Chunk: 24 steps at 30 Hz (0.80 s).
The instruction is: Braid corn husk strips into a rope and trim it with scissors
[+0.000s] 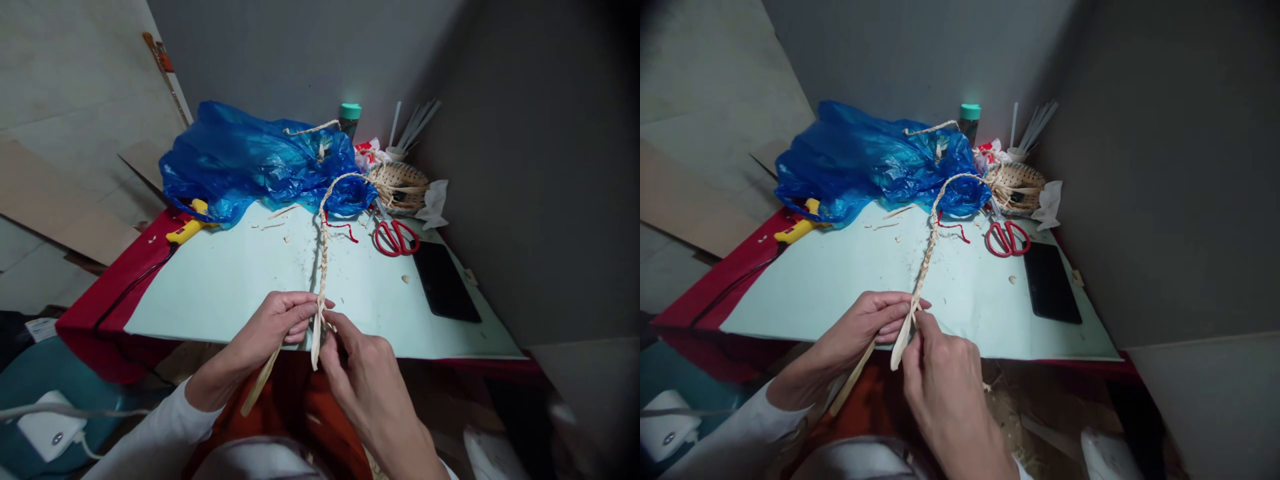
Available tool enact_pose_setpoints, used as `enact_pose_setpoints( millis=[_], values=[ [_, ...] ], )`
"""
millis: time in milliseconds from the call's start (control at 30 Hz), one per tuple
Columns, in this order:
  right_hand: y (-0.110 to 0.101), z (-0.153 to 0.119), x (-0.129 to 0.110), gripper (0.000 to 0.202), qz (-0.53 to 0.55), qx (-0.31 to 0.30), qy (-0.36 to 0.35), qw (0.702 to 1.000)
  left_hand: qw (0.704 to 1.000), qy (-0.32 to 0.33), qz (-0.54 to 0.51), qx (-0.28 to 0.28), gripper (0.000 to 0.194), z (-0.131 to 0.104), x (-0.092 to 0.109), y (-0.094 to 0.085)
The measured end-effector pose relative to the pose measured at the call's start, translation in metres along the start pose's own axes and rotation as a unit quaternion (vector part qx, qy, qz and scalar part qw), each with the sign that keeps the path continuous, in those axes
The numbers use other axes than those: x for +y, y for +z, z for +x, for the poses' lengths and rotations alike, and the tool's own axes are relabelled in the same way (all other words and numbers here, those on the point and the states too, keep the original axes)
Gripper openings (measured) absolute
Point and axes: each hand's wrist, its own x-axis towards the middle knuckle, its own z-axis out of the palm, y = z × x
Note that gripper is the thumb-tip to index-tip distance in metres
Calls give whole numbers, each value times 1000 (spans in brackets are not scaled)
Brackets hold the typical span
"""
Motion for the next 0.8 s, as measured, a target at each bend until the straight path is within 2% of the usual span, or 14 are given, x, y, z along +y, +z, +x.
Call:
enact_pose_setpoints(
  millis=[367,500,633,733,800],
  values=[
    [-13,11,2,36,-139,-75,-42,987,996,37,75,21,27,-1,4,5],
    [-14,14,3,29,-129,-88,-33,987,989,62,103,82,27,-1,3,12],
    [-18,9,2,25,-67,-100,-18,993,986,50,105,123,30,-1,2,15],
    [-24,2,7,31,-23,-83,-3,996,988,41,84,121,33,-1,1,13],
    [-28,-1,13,31,-15,-28,12,999,990,42,72,115,34,-1,1,11]
  ],
)
